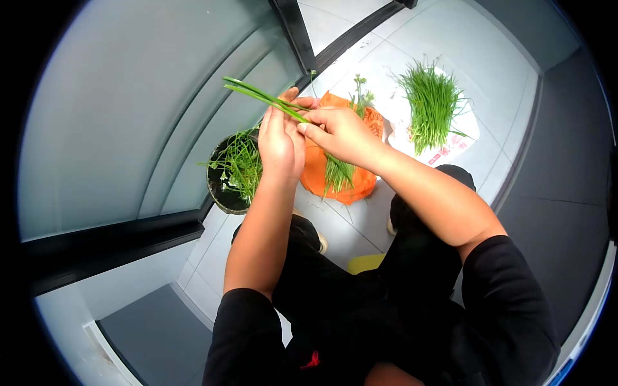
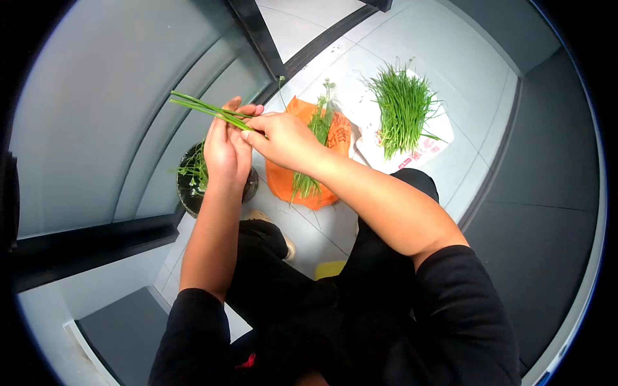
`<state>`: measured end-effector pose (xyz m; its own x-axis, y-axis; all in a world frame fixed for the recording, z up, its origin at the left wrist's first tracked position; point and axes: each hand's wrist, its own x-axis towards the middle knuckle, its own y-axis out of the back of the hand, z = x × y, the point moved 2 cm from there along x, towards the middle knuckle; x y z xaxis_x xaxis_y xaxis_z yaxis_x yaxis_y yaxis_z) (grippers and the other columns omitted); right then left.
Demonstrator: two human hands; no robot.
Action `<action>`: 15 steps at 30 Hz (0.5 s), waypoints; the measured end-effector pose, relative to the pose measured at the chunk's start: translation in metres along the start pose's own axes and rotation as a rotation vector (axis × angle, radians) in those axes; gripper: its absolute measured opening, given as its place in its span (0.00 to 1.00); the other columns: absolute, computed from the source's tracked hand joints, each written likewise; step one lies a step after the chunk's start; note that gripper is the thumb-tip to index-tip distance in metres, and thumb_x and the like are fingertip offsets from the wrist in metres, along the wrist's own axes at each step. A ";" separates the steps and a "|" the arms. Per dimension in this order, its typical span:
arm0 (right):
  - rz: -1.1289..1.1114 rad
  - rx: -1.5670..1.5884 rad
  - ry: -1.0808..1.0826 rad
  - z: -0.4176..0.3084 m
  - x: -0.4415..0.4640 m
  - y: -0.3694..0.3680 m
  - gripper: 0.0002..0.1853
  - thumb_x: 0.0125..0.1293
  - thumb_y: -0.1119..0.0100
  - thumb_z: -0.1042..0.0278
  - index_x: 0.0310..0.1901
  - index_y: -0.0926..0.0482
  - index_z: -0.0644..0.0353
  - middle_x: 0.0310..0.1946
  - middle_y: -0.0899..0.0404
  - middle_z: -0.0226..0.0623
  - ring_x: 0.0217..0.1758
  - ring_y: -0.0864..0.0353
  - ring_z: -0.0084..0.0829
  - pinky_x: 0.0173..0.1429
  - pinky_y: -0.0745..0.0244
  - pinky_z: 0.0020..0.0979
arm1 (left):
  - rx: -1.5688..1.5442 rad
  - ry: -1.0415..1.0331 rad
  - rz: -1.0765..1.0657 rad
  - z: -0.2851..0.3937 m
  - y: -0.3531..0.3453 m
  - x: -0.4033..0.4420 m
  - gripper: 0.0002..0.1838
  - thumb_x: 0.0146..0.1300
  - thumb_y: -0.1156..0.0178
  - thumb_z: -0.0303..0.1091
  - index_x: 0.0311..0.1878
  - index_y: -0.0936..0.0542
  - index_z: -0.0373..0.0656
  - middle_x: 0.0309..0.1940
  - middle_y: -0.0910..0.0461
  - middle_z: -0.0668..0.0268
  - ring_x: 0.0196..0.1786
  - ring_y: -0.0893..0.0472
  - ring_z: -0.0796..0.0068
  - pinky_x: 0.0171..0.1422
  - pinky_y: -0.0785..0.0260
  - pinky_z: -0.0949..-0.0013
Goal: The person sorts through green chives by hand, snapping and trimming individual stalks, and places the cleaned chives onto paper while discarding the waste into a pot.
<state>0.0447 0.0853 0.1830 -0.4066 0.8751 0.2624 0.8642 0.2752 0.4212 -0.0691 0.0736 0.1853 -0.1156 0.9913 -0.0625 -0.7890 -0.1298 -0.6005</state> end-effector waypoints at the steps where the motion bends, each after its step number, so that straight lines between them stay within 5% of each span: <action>1: -0.067 -0.017 -0.031 0.000 0.000 0.002 0.12 0.58 0.48 0.61 0.33 0.22 0.61 0.28 0.23 0.45 0.32 0.24 0.45 0.37 0.29 0.39 | -0.001 0.008 0.003 -0.007 0.009 0.004 0.18 0.70 0.69 0.36 0.48 0.33 0.33 0.35 0.27 0.56 0.40 0.26 0.62 0.53 0.33 0.61; 3: -0.080 -0.129 -0.050 -0.007 0.001 0.011 0.13 0.58 0.47 0.60 0.32 0.23 0.62 0.28 0.23 0.46 0.32 0.24 0.45 0.37 0.29 0.40 | -0.272 -0.049 -0.171 -0.012 0.016 0.010 0.17 0.70 0.69 0.37 0.41 0.32 0.36 0.34 0.28 0.57 0.44 0.27 0.59 0.58 0.37 0.58; 5: -0.092 -0.242 -0.064 -0.007 0.002 0.012 0.14 0.57 0.46 0.58 0.31 0.23 0.63 0.28 0.23 0.47 0.32 0.24 0.45 0.37 0.29 0.40 | -0.212 -0.046 -0.037 -0.014 0.014 0.009 0.17 0.70 0.70 0.39 0.36 0.34 0.39 0.33 0.30 0.58 0.47 0.28 0.57 0.62 0.41 0.55; 7: 0.387 -0.321 0.211 -0.010 0.002 0.010 0.17 0.59 0.48 0.55 0.30 0.23 0.63 0.26 0.23 0.46 0.31 0.23 0.46 0.36 0.29 0.40 | -0.279 -0.066 0.021 -0.011 0.006 0.008 0.18 0.70 0.70 0.40 0.38 0.33 0.38 0.35 0.28 0.55 0.48 0.28 0.56 0.61 0.41 0.55; 8: 0.386 -0.321 0.211 -0.004 0.001 0.008 0.17 0.59 0.48 0.55 0.30 0.23 0.63 0.26 0.23 0.46 0.31 0.23 0.46 0.36 0.29 0.40 | -0.214 -0.094 0.040 -0.012 -0.001 0.006 0.20 0.70 0.71 0.42 0.40 0.32 0.38 0.38 0.26 0.53 0.47 0.27 0.55 0.62 0.42 0.54; 10: -0.028 -0.001 -0.197 0.013 0.002 -0.002 0.20 0.61 0.50 0.52 0.30 0.24 0.64 0.25 0.24 0.45 0.30 0.24 0.46 0.36 0.30 0.39 | -0.095 -0.161 -0.008 -0.010 0.001 0.005 0.20 0.70 0.71 0.43 0.42 0.32 0.37 0.39 0.26 0.52 0.46 0.27 0.55 0.62 0.41 0.55; 12: -0.145 0.005 -0.204 0.017 0.000 -0.002 0.21 0.62 0.52 0.51 0.29 0.24 0.64 0.24 0.23 0.45 0.29 0.24 0.45 0.36 0.30 0.39 | -0.036 -0.200 -0.017 0.002 0.006 0.004 0.22 0.70 0.71 0.47 0.47 0.34 0.37 0.37 0.25 0.52 0.42 0.25 0.55 0.58 0.37 0.53; 15: -0.304 0.096 -0.195 0.009 -0.004 -0.003 0.23 0.64 0.54 0.49 0.26 0.25 0.65 0.20 0.26 0.43 0.26 0.25 0.39 0.33 0.31 0.36 | -0.278 -0.239 -0.299 0.023 0.006 0.004 0.22 0.69 0.67 0.49 0.49 0.35 0.41 0.32 0.27 0.58 0.33 0.23 0.62 0.39 0.28 0.57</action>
<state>0.0460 0.0847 0.1727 -0.5927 0.8046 -0.0360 0.7405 0.5619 0.3687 -0.0881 0.0765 0.1998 -0.0691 0.9477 0.3115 -0.6213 0.2034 -0.7567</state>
